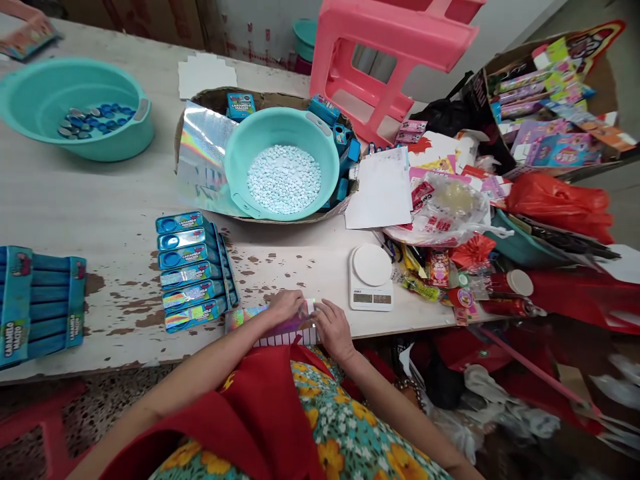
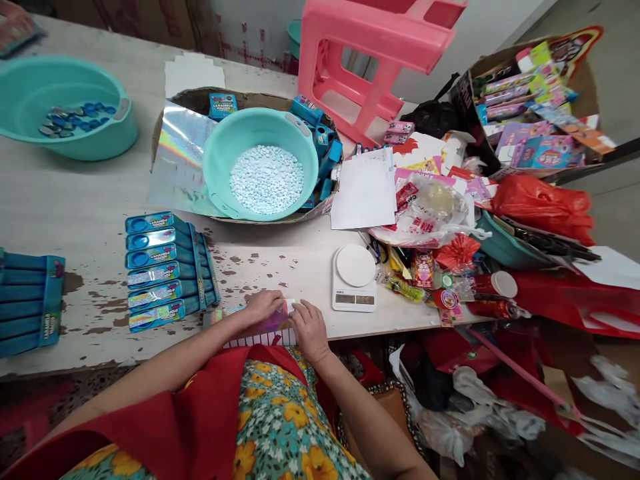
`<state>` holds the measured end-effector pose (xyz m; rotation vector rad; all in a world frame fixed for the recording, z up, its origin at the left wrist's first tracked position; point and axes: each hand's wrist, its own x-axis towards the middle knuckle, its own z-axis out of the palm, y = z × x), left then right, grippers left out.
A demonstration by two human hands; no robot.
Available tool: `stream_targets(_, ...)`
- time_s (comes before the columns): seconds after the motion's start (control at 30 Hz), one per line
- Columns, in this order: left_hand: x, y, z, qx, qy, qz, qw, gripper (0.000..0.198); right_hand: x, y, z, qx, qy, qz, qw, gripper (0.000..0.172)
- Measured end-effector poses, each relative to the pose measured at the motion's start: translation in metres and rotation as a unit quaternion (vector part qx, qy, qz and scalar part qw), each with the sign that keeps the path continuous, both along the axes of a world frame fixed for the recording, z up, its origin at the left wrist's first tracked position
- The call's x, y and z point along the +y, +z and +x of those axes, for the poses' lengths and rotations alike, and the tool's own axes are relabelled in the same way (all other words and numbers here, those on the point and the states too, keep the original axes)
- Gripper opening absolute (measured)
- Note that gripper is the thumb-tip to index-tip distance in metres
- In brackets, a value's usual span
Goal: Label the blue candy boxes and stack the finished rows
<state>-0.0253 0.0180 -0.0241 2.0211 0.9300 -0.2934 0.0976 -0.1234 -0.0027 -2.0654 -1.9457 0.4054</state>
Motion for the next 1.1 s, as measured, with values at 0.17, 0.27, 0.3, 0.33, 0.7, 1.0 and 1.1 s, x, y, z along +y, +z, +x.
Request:
stream_targets(0.17, 0.004, 0.015, -0.006, -0.024, 0.036, -0.029, 0.999, 0.031, 0.026, 0.064, 0.011, 0.177, -0.09, -0.001, 0.98, 0.017)
stream_targets(0.27, 0.006, 0.046, -0.011, -0.207, 0.116, -0.153, 0.959, 0.041, 0.045, 0.1, 0.01, 0.294, -0.151, -0.005, 0.944, 0.017)
stream_targets(0.3, 0.006, 0.058, -0.013, -0.269, 0.134, -0.204, 0.932, 0.042, 0.05, 0.109, 0.008, 0.325, -0.16, -0.009, 0.932, 0.018)
stream_targets(0.33, 0.006, 0.072, -0.016, -0.31, 0.144, -0.246, 0.907, 0.041, 0.055, 0.117, 0.005, 0.352, -0.165, -0.013, 0.921, 0.019)
stream_targets(0.7, 0.026, 0.178, -0.137, -0.216, 0.36, -0.074, 0.905, 0.031, 0.136, 0.145, -0.096, 0.521, -0.16, 0.001, 0.838, 0.02)
stream_targets(1.0, 0.077, 0.181, -0.219, -0.173, 0.398, -0.039, 0.9, 0.038, 0.198, 0.129, -0.183, 0.531, -0.111, 0.019, 0.84, 0.018)
stream_targets(1.1, 0.092, 0.177, -0.231, -0.117, 0.386, 0.053, 0.913, 0.041, 0.205, 0.122, -0.192, 0.449, -0.12, 0.07, 0.882, 0.014)
